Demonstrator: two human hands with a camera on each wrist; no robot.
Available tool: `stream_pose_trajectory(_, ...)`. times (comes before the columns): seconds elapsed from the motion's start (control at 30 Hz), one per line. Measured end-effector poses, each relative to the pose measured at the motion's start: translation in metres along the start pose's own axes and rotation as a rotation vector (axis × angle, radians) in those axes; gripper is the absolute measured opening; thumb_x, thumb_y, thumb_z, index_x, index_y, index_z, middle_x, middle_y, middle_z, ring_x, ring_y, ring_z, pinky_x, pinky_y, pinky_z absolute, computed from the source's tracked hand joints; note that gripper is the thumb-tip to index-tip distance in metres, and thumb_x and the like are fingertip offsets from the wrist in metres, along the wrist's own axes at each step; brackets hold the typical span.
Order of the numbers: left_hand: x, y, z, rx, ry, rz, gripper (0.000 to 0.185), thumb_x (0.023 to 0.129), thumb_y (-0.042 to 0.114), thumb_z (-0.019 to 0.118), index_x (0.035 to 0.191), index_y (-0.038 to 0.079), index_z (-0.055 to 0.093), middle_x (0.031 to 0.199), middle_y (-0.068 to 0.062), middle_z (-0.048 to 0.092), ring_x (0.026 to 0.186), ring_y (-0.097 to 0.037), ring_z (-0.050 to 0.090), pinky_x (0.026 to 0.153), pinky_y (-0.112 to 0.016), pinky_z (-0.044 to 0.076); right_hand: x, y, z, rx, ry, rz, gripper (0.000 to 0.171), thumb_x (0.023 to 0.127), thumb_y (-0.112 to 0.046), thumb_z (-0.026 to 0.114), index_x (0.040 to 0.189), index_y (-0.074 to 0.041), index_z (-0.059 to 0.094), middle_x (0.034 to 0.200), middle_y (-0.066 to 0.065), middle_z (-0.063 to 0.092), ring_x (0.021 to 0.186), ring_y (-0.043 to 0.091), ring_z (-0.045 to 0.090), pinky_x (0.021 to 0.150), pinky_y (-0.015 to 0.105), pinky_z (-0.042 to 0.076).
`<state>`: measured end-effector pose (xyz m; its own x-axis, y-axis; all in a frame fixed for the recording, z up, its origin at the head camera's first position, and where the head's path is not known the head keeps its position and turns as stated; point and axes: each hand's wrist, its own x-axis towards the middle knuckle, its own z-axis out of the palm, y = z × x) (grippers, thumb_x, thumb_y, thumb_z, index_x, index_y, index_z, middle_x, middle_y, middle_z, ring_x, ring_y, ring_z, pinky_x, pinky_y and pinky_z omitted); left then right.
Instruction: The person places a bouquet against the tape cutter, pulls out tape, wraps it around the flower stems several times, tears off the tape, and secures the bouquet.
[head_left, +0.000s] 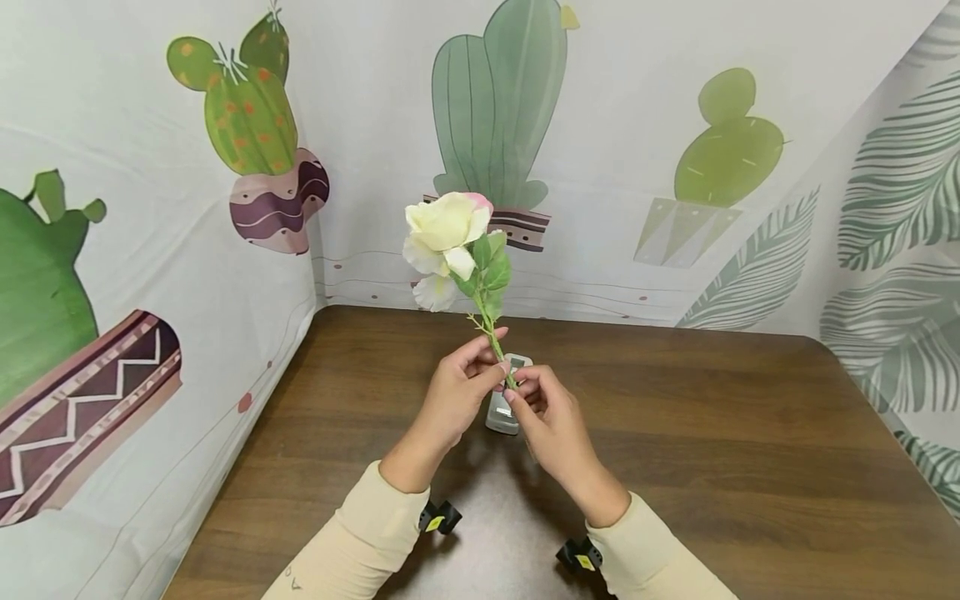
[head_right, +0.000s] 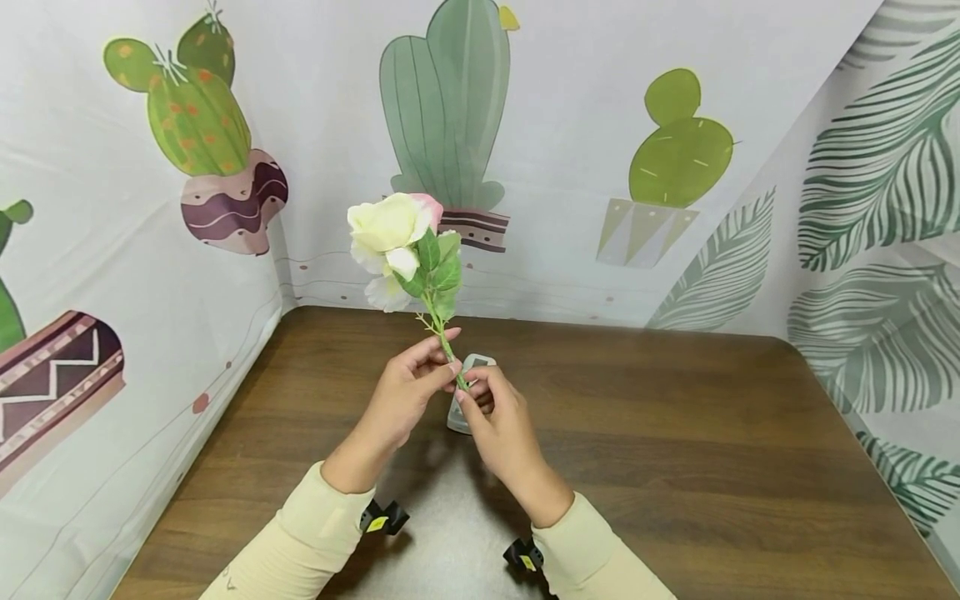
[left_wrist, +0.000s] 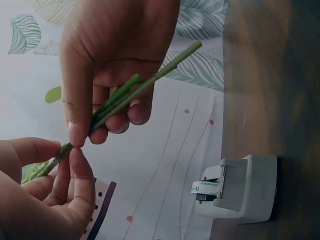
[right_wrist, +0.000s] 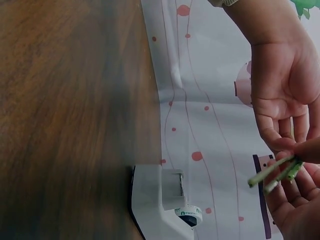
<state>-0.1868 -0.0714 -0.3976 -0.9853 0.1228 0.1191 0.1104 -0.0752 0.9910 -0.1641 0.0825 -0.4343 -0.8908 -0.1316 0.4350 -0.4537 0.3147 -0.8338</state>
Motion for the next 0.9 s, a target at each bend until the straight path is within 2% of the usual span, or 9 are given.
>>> stream_pose_trajectory(0.17, 0.001, -0.001, 0.000, 0.016, -0.008, 0.003, 0.045, 0.094, 0.001, 0.065, 0.138, 0.012, 0.062, 0.093, -0.004, 0.062, 0.080, -0.013, 0.059, 0.072, -0.022, 0.053, 0.002, 0.000, -0.002, -0.013, 0.020, -0.009, 0.015, 0.096, -0.011, 0.068, 0.109, -0.006, 0.063, 0.095, 0.006, 0.065, 0.082, 0.011, 0.062, 0.075, 0.024, 0.055)
stream_pose_trajectory(0.33, 0.000, -0.002, 0.001, 0.061, -0.031, 0.004, 0.045, 0.094, 0.001, 0.064, 0.136, 0.014, 0.064, 0.095, -0.009, 0.066, 0.078, -0.018, 0.058, 0.070, -0.024, 0.051, 0.005, 0.001, -0.007, 0.005, 0.070, -0.034, 0.014, 0.097, -0.009, 0.066, 0.111, -0.006, 0.065, 0.102, 0.008, 0.063, 0.089, 0.012, 0.058, 0.077, 0.023, 0.052)
stream_pose_trajectory(0.53, -0.002, -0.003, 0.003, 0.136, -0.087, 0.015, 0.041, 0.092, 0.005, 0.068, 0.133, 0.013, 0.066, 0.096, -0.012, 0.066, 0.078, -0.014, 0.058, 0.067, -0.022, 0.047, 0.009, -0.005, -0.015, 0.050, 0.106, -0.048, 0.023, 0.097, -0.002, 0.064, 0.119, 0.002, 0.063, 0.104, 0.016, 0.060, 0.092, 0.012, 0.054, 0.079, 0.021, 0.048)
stream_pose_trajectory(0.63, -0.002, -0.005, 0.004, 0.196, -0.119, 0.033, 0.040, 0.091, 0.008, 0.070, 0.131, 0.011, 0.068, 0.095, -0.010, 0.064, 0.078, -0.012, 0.056, 0.065, -0.020, 0.044, 0.011, -0.005, -0.019, 0.081, 0.112, -0.025, 0.026, 0.099, -0.006, 0.063, 0.123, 0.001, 0.063, 0.105, 0.013, 0.060, 0.093, 0.013, 0.055, 0.081, 0.019, 0.047)
stream_pose_trajectory(0.7, -0.003, -0.007, 0.005, 0.234, -0.144, 0.047, 0.040, 0.091, 0.008, 0.071, 0.131, 0.008, 0.068, 0.095, -0.011, 0.064, 0.079, -0.012, 0.057, 0.067, -0.020, 0.046, 0.012, 0.001, -0.021, 0.107, 0.113, 0.002, 0.026, 0.100, -0.011, 0.062, 0.125, -0.004, 0.064, 0.106, 0.010, 0.060, 0.094, 0.013, 0.056, 0.082, 0.019, 0.047)
stream_pose_trajectory(0.9, -0.003, -0.010, 0.008, 0.298, -0.199, 0.079, 0.039, 0.089, 0.006, 0.073, 0.128, 0.005, 0.069, 0.093, -0.012, 0.064, 0.083, -0.010, 0.058, 0.073, -0.022, 0.049, 0.015, 0.004, -0.026, 0.176, 0.126, 0.089, 0.026, 0.101, -0.015, 0.062, 0.125, -0.005, 0.064, 0.108, 0.010, 0.061, 0.093, 0.013, 0.058, 0.080, 0.019, 0.048)
